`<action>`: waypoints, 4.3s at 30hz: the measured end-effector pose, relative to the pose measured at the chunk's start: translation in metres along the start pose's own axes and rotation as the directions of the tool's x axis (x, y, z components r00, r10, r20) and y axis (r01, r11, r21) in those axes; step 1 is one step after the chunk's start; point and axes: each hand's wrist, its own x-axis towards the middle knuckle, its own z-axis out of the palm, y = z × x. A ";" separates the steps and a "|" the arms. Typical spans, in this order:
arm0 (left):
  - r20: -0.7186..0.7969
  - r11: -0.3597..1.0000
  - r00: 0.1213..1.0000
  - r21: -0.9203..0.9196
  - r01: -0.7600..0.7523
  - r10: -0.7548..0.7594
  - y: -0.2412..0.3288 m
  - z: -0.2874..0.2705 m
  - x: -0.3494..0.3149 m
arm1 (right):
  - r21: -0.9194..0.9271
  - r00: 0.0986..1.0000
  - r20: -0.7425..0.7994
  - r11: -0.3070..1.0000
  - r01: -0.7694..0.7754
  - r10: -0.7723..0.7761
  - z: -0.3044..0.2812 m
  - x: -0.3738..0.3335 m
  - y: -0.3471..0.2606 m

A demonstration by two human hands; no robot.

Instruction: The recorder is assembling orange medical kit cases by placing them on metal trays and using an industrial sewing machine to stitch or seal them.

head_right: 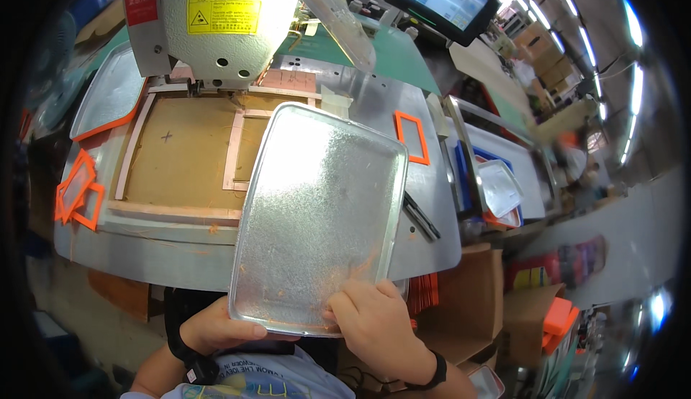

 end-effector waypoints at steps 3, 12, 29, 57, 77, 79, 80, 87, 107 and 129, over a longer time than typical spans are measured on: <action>-0.008 1.000 1.000 -0.012 -0.011 0.011 -0.003 -0.001 0.001 | 0.051 0.991 -0.120 0.998 -0.047 0.053 0.008 -0.003 0.009; 0.002 1.000 1.000 -0.012 -0.007 0.007 0.003 0.002 -0.001 | 0.049 0.997 -0.081 0.999 0.020 -0.016 0.009 0.003 0.001; 0.028 1.000 1.000 0.002 -0.014 0.014 0.000 0.000 0.001 | 0.271 0.966 -0.214 0.959 -0.086 0.147 0.012 0.010 0.003; 0.036 1.000 0.999 0.028 -0.005 0.004 -0.003 -0.003 0.002 | 0.123 0.997 -0.057 0.991 0.054 -0.047 0.009 0.028 -0.024; 0.068 0.999 0.997 0.049 -0.023 0.019 0.000 -0.004 0.002 | 0.162 0.989 -0.022 0.976 0.145 -0.143 -0.013 0.024 -0.023; 0.075 0.998 0.997 0.061 -0.018 0.014 0.003 -0.002 0.003 | 0.179 0.988 -0.138 0.979 0.095 -0.070 -0.004 0.023 -0.023; 0.068 0.997 0.997 0.073 -0.026 0.021 0.004 -0.001 0.002 | 0.133 0.986 -0.128 0.983 0.126 -0.109 -0.001 0.027 -0.025; 0.053 0.992 0.998 0.125 -0.035 0.029 0.004 -0.002 0.002 | 0.132 0.984 -0.064 0.976 0.173 -0.165 0.007 0.035 -0.030; 0.099 0.998 0.994 0.033 -0.046 0.043 0.003 -0.001 0.003 | 0.093 0.992 -0.074 0.990 0.110 -0.103 0.008 0.034 -0.041; 0.085 0.994 0.996 0.100 -0.039 0.030 0.007 0.001 0.003 | 0.106 0.989 -0.072 0.984 0.140 -0.133 0.010 0.027 -0.038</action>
